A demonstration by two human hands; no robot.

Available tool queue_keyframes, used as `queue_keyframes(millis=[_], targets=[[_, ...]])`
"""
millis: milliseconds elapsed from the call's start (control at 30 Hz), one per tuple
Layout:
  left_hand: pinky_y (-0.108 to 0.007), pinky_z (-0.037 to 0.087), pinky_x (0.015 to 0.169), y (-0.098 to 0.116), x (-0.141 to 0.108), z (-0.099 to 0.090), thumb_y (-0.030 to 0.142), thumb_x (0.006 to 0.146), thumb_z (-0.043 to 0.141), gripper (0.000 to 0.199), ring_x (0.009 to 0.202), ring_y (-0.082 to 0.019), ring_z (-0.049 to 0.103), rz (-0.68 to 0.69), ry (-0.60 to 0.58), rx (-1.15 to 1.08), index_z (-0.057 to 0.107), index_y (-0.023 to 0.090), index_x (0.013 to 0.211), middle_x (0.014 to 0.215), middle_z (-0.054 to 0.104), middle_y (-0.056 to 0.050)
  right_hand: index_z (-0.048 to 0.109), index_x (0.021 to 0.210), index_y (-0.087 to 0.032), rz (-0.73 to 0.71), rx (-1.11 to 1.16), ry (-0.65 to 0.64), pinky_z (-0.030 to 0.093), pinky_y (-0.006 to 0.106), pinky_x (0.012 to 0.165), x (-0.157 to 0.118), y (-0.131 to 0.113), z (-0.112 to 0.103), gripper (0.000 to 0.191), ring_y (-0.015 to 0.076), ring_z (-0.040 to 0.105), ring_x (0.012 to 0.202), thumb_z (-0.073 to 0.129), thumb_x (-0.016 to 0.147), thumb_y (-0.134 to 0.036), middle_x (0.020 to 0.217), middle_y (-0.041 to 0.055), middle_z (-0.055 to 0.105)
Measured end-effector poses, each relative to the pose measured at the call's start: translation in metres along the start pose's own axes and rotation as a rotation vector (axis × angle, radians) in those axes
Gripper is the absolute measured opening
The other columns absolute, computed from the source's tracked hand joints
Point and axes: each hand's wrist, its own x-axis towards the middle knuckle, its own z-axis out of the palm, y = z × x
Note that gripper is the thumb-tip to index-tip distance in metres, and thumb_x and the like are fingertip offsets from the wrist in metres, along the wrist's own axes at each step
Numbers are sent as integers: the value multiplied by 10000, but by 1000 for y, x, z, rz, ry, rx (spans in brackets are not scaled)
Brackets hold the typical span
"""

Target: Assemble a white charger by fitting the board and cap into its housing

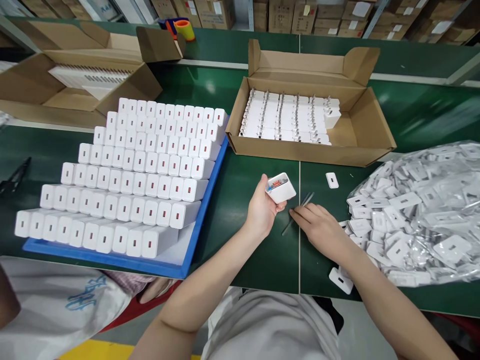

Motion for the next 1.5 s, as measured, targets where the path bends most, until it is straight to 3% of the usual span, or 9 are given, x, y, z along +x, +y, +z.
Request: queue_keyframes(millis=[133, 267, 367, 467, 600, 733, 967, 1500], targets=[[-210, 293, 425, 1, 0, 0, 475, 956, 456, 356, 459, -81, 460, 12, 8, -5, 537, 142, 861, 709, 588, -42, 636, 981, -252, 25, -16, -45, 536, 476, 757, -1, 4, -3, 339, 294, 602, 858, 367, 919, -55, 977, 114, 637], [-204, 292, 419, -1, 0, 0, 484, 939, 493, 357, 453, -80, 452, 7, 16, 22, 533, 143, 843, 684, 585, -34, 574, 1001, -253, 47, 112, 15, 538, 480, 812, -7, 9, -15, 280, 292, 618, 932, 374, 933, -69, 1040, 110, 629], [-197, 285, 416, -3, -1, 0, 514, 920, 525, 390, 465, -80, 461, -22, 0, 73, 566, 129, 866, 692, 596, -39, 523, 1066, -254, 134, 426, 275, 567, 421, 746, -15, 10, -31, 170, 257, 649, 930, 445, 964, -143, 1032, 87, 643], [-191, 275, 417, -6, -3, -1, 552, 905, 540, 437, 491, -85, 483, -95, -55, 138, 604, 120, 911, 715, 609, -51, 483, 1025, -271, 232, 832, 607, 574, 355, 596, -20, 4, -43, 127, 209, 685, 745, 557, 948, -202, 950, 45, 699], [-194, 288, 442, -10, -8, -1, 580, 862, 593, 446, 519, -88, 488, -224, -142, 168, 600, 134, 865, 718, 600, -41, 493, 950, -280, 228, 1038, 800, 575, 351, 515, -16, -5, -43, 155, 205, 688, 611, 627, 922, -208, 887, 23, 751], [-209, 274, 461, -14, -11, 0, 605, 830, 617, 473, 551, -103, 493, -313, -203, 199, 614, 134, 869, 733, 603, -47, 503, 938, -257, 236, 1006, 835, 599, 359, 550, -11, -9, -36, 145, 209, 711, 672, 636, 923, -199, 888, 31, 761], [-223, 237, 489, -16, -15, 0, 623, 835, 593, 503, 546, -98, 440, -378, -290, 247, 647, 132, 936, 741, 602, -50, 515, 966, -249, 209, 1028, 783, 611, 364, 620, -10, -9, -34, 141, 189, 711, 682, 630, 928, -178, 950, 36, 761], [-227, 246, 518, -19, -13, -4, 711, 882, 407, 571, 540, -91, 337, -194, -434, 502, 561, 161, 876, 656, 458, 6, 503, 976, -252, 207, 1134, 824, 584, 322, 604, -8, -8, -29, 146, 162, 684, 634, 621, 935, -177, 944, 22, 762]])
